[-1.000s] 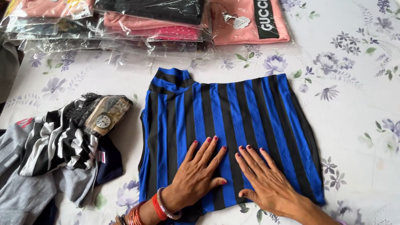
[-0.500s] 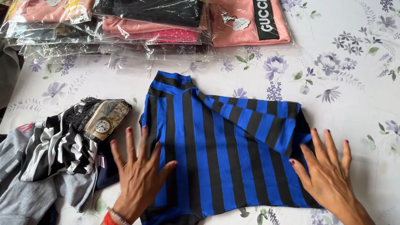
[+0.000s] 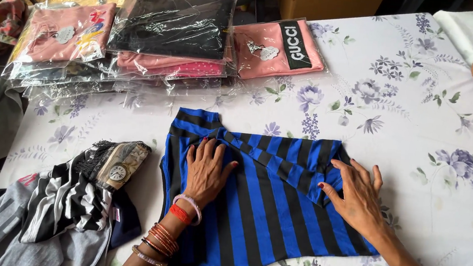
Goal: Folding t-shirts and scanning them with a handheld barcode device at a processing table.
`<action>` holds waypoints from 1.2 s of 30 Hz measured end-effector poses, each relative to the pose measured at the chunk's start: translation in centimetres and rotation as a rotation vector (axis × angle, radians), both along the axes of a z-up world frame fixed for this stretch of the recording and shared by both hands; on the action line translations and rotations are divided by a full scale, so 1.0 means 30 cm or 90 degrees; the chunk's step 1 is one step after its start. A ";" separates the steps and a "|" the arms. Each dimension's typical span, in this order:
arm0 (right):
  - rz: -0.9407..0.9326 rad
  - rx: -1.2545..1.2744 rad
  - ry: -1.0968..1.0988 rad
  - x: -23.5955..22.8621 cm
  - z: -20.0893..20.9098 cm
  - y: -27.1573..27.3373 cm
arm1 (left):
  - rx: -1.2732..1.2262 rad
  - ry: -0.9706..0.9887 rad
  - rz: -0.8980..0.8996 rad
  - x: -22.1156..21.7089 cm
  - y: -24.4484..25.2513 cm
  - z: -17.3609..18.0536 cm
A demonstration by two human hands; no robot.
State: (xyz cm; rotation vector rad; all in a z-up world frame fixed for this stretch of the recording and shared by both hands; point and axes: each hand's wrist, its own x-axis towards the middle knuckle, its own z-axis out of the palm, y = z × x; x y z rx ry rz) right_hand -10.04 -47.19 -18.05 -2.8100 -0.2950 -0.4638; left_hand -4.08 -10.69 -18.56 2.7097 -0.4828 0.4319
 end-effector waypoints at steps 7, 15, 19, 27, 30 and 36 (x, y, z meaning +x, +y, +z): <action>-0.002 -0.033 0.011 0.042 0.036 0.073 | 0.007 0.020 0.029 0.019 -0.009 0.005; -0.055 0.266 0.101 0.209 0.037 0.021 | -0.005 0.022 0.023 0.033 0.004 -0.019; -0.048 0.336 0.004 0.359 0.016 -0.024 | 0.018 0.072 0.057 0.063 -0.002 0.008; 0.052 0.181 -0.130 0.573 -0.021 -0.045 | 0.028 0.059 0.127 0.088 -0.002 -0.015; 0.061 0.112 -0.103 0.626 -0.033 -0.055 | 0.041 0.043 0.130 0.082 -0.009 -0.009; 0.097 0.078 -0.103 0.681 -0.019 -0.056 | -0.039 -0.073 -0.026 0.132 -0.151 0.038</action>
